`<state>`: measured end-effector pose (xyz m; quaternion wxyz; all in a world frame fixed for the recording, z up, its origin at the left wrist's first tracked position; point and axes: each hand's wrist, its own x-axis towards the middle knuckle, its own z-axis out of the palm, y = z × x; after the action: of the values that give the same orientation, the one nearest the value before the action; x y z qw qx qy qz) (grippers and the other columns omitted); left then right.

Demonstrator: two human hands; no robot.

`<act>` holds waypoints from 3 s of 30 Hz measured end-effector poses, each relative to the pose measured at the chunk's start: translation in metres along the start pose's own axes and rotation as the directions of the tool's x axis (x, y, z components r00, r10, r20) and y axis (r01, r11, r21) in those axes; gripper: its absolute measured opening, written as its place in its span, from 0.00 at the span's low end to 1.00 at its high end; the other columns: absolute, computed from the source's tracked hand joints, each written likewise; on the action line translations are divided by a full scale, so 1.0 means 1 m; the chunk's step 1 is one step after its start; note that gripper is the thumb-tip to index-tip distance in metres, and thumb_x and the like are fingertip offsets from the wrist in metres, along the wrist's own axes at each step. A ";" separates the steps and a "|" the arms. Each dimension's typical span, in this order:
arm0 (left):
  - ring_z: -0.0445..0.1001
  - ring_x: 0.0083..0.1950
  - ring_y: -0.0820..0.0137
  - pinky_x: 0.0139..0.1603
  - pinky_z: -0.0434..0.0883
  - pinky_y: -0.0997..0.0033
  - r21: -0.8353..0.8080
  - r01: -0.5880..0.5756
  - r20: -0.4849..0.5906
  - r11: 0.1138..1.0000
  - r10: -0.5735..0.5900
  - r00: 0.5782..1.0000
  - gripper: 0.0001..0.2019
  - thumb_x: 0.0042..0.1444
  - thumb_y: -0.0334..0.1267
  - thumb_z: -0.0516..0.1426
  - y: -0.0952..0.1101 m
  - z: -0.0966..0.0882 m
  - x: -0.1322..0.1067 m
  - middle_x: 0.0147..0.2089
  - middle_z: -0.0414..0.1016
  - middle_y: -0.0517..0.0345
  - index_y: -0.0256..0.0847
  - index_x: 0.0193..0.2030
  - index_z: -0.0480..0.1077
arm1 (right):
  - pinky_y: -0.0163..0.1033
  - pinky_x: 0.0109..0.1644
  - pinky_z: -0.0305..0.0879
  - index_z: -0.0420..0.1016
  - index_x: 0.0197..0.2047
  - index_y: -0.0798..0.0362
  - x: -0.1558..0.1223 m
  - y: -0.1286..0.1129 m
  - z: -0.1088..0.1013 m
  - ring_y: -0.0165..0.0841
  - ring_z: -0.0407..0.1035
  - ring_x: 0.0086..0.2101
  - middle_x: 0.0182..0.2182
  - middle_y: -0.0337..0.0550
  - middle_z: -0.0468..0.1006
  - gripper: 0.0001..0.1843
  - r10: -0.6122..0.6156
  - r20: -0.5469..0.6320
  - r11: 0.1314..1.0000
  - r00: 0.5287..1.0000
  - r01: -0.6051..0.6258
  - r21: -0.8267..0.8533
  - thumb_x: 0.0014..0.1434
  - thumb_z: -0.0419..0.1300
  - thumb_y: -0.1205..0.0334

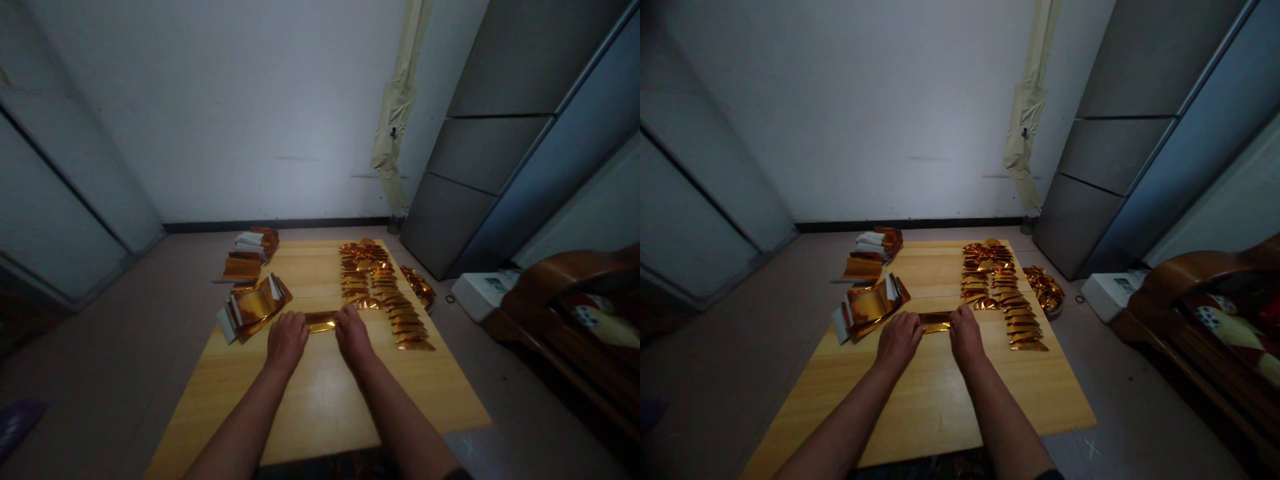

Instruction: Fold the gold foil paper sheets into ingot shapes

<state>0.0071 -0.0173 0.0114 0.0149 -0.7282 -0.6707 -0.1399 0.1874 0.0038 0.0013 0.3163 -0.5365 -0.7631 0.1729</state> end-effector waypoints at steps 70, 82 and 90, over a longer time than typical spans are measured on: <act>0.72 0.55 0.60 0.56 0.56 0.47 -0.082 -0.233 -0.052 0.969 0.229 0.972 0.20 0.54 0.27 0.54 0.001 -0.006 -0.036 0.56 0.75 0.53 0.46 0.53 0.71 | 0.34 0.37 0.55 0.75 0.39 0.50 0.006 -0.029 -0.002 0.33 0.68 0.37 0.38 0.44 0.75 0.12 0.253 0.140 0.929 0.957 -0.200 -0.313 0.63 0.50 0.66; 0.71 0.57 0.57 0.63 0.49 0.40 -0.106 -0.209 -0.091 0.972 0.200 0.976 0.13 0.61 0.34 0.51 0.001 -0.002 -0.023 0.54 0.76 0.51 0.45 0.50 0.70 | 0.34 0.38 0.55 0.75 0.43 0.50 0.008 -0.034 -0.005 0.33 0.69 0.39 0.40 0.43 0.76 0.10 0.248 0.131 0.939 0.960 -0.205 -0.276 0.62 0.53 0.62; 0.68 0.58 0.57 0.61 0.50 0.40 -0.107 -0.186 -0.054 0.977 0.182 0.982 0.11 0.63 0.39 0.52 0.007 -0.002 -0.012 0.54 0.76 0.54 0.49 0.48 0.73 | 0.34 0.35 0.51 0.76 0.37 0.49 0.002 -0.034 0.001 0.32 0.71 0.36 0.36 0.42 0.79 0.09 0.273 0.162 0.919 0.948 -0.207 -0.336 0.59 0.54 0.64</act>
<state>0.0126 -0.0304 0.0120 0.0016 -0.7836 -0.5911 -0.1910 0.1626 -0.0071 0.0219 0.1224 -0.6490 -0.7375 0.1409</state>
